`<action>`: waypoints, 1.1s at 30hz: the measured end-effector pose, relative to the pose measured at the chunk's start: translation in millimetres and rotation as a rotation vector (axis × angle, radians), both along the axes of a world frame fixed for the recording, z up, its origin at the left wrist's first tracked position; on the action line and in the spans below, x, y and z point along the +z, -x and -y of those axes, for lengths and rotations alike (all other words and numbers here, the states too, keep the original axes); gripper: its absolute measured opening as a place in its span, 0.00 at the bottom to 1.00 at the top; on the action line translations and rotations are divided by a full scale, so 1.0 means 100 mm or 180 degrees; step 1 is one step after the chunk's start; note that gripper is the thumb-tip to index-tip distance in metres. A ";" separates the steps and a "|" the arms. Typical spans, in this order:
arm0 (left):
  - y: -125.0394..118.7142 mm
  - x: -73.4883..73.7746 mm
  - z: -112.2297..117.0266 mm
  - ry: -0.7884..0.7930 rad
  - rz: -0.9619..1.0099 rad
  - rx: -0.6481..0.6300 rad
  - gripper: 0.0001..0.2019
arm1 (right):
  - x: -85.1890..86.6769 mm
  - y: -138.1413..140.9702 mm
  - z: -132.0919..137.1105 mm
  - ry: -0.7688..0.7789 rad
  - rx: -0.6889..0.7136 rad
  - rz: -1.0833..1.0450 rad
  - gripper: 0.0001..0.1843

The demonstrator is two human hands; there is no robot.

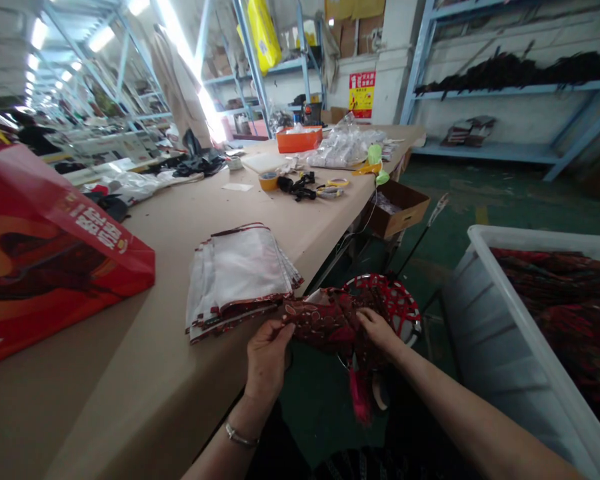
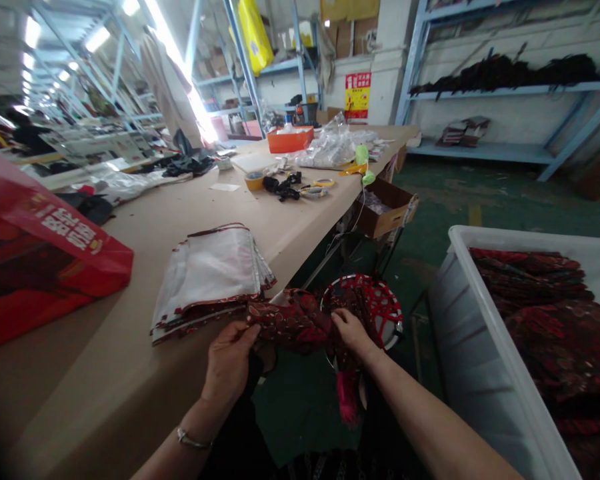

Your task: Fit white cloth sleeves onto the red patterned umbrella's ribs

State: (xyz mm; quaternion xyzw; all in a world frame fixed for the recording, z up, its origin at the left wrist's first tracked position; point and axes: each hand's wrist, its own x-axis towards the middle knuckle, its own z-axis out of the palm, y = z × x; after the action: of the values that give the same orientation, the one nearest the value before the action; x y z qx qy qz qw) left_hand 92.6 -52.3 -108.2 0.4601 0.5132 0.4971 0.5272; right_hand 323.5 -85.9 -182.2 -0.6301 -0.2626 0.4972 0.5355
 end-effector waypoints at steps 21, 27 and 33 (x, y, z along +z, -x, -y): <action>-0.08 -0.04 -0.05 -0.0428 -0.0724 -0.0530 0.08 | 0.08 -0.10 0.26 -0.0666 0.1407 0.1398 0.30; -0.27 1.03 -0.08 -0.1517 -0.0689 -0.0807 0.09 | 0.95 0.05 -0.05 -0.1250 0.1568 0.0563 0.27; -0.03 1.75 -0.24 -0.2711 -0.0500 -0.0254 0.10 | 1.87 -0.20 -0.26 -0.2040 0.0021 0.1671 0.21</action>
State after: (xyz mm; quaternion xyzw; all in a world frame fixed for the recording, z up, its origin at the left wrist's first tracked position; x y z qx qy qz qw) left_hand 95.4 -27.8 66.4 0.6924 0.2826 0.6071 0.2685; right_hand 343.3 -59.9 4.9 -0.5361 -0.5338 0.2145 0.6178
